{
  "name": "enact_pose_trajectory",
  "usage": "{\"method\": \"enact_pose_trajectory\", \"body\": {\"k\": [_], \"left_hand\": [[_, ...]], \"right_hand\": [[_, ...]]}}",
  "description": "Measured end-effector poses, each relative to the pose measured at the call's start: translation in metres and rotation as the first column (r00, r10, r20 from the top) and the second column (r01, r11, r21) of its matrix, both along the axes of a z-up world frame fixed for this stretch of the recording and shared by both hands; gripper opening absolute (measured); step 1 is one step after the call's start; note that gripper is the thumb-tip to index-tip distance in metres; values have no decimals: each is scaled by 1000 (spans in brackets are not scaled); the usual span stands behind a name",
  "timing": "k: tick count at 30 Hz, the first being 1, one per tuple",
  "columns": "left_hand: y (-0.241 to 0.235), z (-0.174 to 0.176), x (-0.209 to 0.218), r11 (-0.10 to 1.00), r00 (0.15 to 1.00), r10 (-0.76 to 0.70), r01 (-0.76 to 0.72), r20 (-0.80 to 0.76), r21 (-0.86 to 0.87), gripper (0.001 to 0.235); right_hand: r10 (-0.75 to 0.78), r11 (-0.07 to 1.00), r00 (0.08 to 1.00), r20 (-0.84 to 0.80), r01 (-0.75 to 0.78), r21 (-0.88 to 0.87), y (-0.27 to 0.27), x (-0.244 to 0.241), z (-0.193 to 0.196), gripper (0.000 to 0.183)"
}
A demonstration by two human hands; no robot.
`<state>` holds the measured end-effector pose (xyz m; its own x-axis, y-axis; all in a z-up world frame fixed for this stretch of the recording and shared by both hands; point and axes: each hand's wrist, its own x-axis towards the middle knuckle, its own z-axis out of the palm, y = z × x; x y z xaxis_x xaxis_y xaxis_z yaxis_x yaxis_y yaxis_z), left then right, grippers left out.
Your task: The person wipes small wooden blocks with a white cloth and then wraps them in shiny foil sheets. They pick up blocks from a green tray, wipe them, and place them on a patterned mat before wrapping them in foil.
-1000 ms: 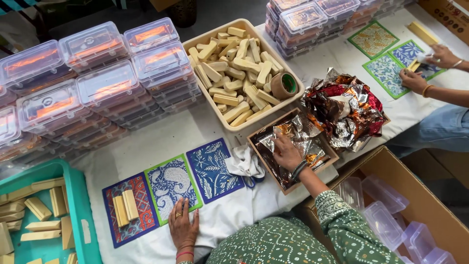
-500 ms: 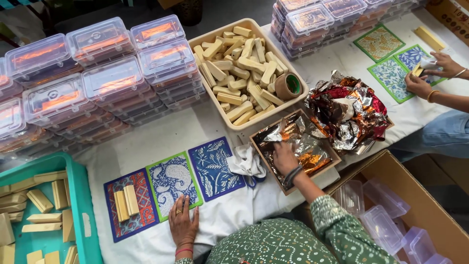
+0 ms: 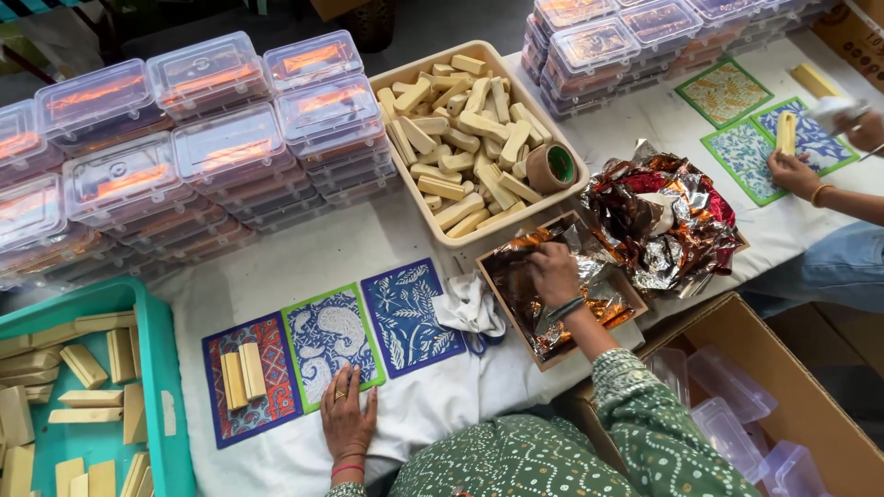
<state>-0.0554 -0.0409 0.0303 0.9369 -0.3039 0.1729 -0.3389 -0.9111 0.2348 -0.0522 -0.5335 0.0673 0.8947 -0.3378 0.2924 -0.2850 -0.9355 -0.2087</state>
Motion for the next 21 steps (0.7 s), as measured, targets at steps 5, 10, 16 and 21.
{"method": "enact_pose_trajectory", "body": {"k": [5,10,16,21], "left_hand": [[0,-1,0,1000,1000,-3,3,8,2,53],[-24,2,12,994,993,94,-97,-65,-44,49],[-163,88,35,704,975,-221,177,24,-687,40],[-285,87,50,673,770,-612,387,-181,-631,56]], "right_hand": [[41,983,995,90,-57,177,-26,-7,39,18],[-97,900,995,21,79,429,-25,-13,67,20],[79,894,992,94,-112,433,-28,-12,53,12],[214,893,961,175,-265,364,-20,-9,61,12]]}}
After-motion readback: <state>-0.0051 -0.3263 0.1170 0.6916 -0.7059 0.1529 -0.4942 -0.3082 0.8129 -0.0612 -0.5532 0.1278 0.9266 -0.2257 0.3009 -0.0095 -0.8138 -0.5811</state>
